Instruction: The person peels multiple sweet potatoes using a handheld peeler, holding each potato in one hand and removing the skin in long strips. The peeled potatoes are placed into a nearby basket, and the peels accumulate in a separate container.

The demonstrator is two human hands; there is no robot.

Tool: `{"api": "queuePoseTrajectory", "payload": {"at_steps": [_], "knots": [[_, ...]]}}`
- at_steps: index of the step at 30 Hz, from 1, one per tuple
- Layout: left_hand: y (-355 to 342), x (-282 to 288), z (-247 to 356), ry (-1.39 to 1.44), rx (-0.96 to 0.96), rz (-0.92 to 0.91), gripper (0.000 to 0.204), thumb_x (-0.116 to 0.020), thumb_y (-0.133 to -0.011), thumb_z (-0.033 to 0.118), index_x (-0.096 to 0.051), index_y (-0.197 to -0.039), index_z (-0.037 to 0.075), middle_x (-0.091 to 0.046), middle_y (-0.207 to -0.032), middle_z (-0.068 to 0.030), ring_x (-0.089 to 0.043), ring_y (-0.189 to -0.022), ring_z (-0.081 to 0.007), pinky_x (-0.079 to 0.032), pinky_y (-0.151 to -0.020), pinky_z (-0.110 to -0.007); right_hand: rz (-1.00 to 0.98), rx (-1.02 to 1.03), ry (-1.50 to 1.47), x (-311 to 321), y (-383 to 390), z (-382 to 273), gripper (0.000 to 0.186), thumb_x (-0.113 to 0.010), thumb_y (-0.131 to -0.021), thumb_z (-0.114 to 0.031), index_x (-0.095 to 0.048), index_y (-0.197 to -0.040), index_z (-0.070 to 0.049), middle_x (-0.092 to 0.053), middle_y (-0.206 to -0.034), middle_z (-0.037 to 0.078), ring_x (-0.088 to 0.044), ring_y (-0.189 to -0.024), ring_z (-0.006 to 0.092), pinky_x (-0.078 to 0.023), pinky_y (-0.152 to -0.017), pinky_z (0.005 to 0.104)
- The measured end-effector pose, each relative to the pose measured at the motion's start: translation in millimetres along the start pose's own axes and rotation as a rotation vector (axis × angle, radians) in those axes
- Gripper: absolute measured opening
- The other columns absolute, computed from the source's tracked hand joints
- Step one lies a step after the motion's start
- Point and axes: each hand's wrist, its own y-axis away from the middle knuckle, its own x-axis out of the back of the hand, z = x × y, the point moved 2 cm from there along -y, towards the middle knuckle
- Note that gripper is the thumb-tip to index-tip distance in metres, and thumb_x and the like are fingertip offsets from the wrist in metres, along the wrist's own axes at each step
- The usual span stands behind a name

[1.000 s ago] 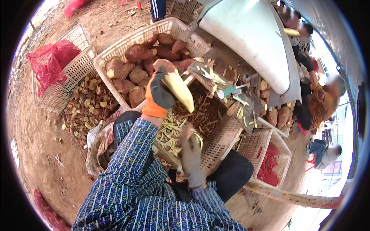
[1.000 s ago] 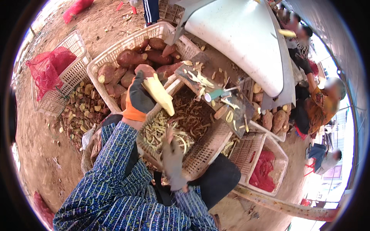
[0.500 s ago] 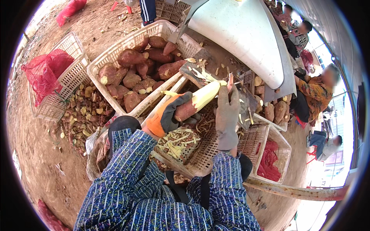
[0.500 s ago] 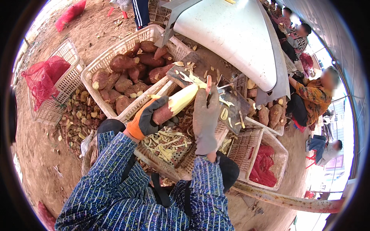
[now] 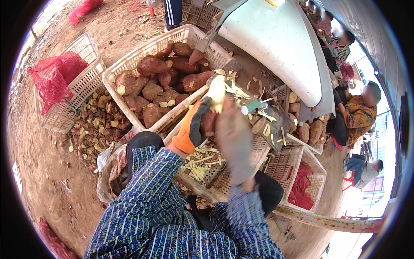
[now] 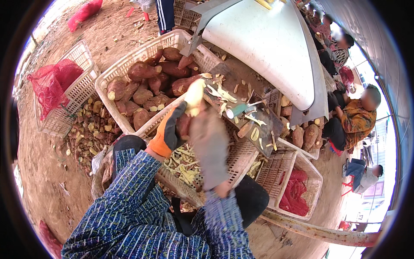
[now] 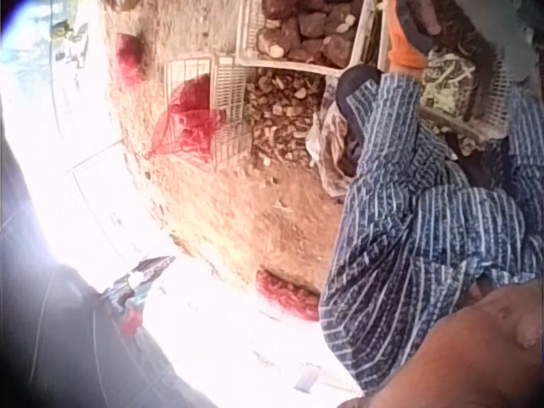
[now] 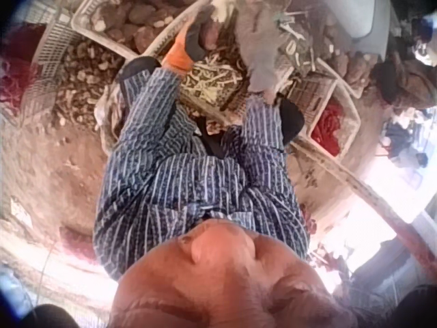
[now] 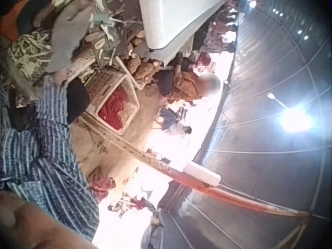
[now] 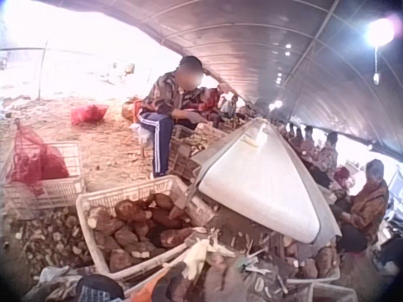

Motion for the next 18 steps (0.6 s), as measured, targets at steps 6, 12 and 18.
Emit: {"api": "queuePoseTrajectory", "payload": {"at_steps": [6,12,18], "knots": [[-21.0,8.4,6.1,0.895,0.377,-0.015,0.054,-0.06,-0.098,0.029,-0.042,-0.141,0.001,-0.064,-0.117,-0.02,-0.067,-0.101,-0.0313,-0.058,-0.09,-0.044,-0.079,0.128,-0.008,-40.2,96.8,25.7,0.049,-0.043,-0.105,-0.028,-0.049,-0.136,0.009,-0.062,-0.12,0.032,-0.065,-0.109,0.0418,-0.053,-0.093,0.0455],[-7.2,-5.3,-5.5,0.679,0.438,-0.021,0.029,-0.056,-0.102,0.027,-0.06,-0.122,0.007,-0.066,-0.093,-0.003,-0.064,-0.081,-0.0123,-0.054,-0.066,-0.027,0.121,0.26,0.191,-20.5,25.0,-7.0,0.052,-0.048,-0.102,-0.025,-0.041,-0.138,0.012,-0.061,-0.111,0.032,-0.064,-0.093,0.0451,-0.055,-0.077,0.0468],[-20.1,4.0,12.1,0.894,0.481,0.108,0.022,-0.064,-0.096,0.02,-0.064,-0.114,0.007,-0.066,-0.101,-0.0024,-0.064,-0.092,-0.0134,-0.053,-0.083,-0.028,0.011,0.323,0.091,-43.4,93.4,28.0,0.053,-0.049,-0.101,-0.023,-0.04,-0.14,0.013,-0.061,-0.111,0.032,-0.065,-0.091,0.045,-0.055,-0.076,0.0489]]}}
